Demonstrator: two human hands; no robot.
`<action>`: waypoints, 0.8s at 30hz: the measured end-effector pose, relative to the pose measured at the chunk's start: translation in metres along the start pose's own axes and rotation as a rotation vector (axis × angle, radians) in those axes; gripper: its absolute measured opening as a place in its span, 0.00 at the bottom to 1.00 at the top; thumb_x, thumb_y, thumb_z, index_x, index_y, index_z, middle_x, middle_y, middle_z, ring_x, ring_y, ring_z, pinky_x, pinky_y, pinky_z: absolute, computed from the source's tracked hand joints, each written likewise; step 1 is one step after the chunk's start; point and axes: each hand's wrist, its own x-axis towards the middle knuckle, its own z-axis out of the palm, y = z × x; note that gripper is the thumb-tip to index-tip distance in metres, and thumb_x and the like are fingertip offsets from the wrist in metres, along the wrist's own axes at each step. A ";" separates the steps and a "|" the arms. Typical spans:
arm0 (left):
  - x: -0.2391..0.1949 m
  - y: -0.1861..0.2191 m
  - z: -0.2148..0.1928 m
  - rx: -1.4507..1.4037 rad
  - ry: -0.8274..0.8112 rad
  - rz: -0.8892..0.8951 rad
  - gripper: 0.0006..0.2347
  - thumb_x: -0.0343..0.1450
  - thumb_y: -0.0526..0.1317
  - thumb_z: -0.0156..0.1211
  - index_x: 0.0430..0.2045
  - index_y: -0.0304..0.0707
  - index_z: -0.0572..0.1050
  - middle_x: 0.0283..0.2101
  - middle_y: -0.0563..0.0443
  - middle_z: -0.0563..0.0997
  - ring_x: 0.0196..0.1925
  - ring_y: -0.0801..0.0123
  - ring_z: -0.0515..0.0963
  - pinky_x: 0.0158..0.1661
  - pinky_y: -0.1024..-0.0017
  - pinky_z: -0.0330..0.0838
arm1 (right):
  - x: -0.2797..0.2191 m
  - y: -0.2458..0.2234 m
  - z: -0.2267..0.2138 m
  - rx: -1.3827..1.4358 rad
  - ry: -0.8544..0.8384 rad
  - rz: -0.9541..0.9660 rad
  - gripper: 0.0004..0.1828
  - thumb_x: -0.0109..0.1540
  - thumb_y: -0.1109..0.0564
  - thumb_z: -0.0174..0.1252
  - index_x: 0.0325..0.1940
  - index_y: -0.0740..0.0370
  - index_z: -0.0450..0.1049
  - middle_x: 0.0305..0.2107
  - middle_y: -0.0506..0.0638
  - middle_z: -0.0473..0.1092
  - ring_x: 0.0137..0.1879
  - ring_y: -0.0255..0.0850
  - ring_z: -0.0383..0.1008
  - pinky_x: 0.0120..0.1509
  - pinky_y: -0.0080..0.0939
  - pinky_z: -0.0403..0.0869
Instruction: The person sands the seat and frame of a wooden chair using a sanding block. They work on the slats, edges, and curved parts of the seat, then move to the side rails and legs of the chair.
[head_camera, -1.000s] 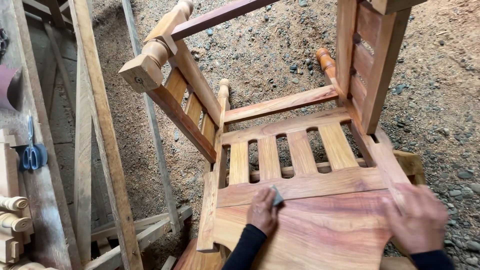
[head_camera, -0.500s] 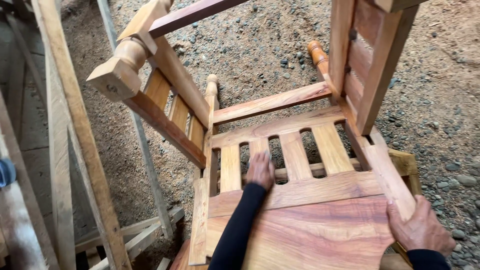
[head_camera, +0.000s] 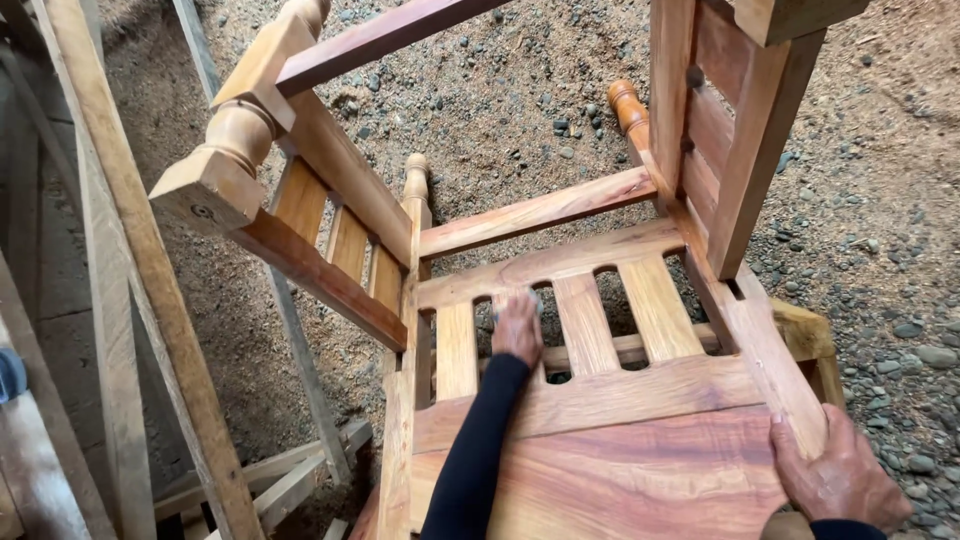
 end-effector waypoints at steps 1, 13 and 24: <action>-0.021 0.006 -0.003 -0.013 0.020 0.053 0.17 0.73 0.34 0.51 0.56 0.26 0.72 0.61 0.29 0.73 0.65 0.41 0.70 0.64 0.51 0.62 | 0.002 -0.005 -0.005 -0.032 -0.010 0.027 0.45 0.59 0.27 0.58 0.75 0.50 0.68 0.54 0.65 0.76 0.52 0.66 0.79 0.55 0.66 0.76; 0.007 0.027 -0.014 0.050 0.053 0.071 0.10 0.70 0.32 0.54 0.42 0.25 0.73 0.50 0.33 0.75 0.53 0.48 0.75 0.57 0.56 0.70 | 0.007 0.007 0.006 -0.099 -0.048 0.015 0.44 0.64 0.28 0.56 0.77 0.54 0.68 0.46 0.67 0.77 0.45 0.62 0.82 0.47 0.63 0.79; 0.011 0.025 -0.012 0.049 -0.314 -0.121 0.13 0.80 0.38 0.44 0.52 0.28 0.74 0.59 0.35 0.77 0.64 0.53 0.76 0.69 0.61 0.70 | 0.003 -0.008 -0.007 -0.004 0.071 -0.036 0.40 0.61 0.29 0.60 0.71 0.53 0.73 0.47 0.64 0.77 0.50 0.63 0.79 0.51 0.63 0.76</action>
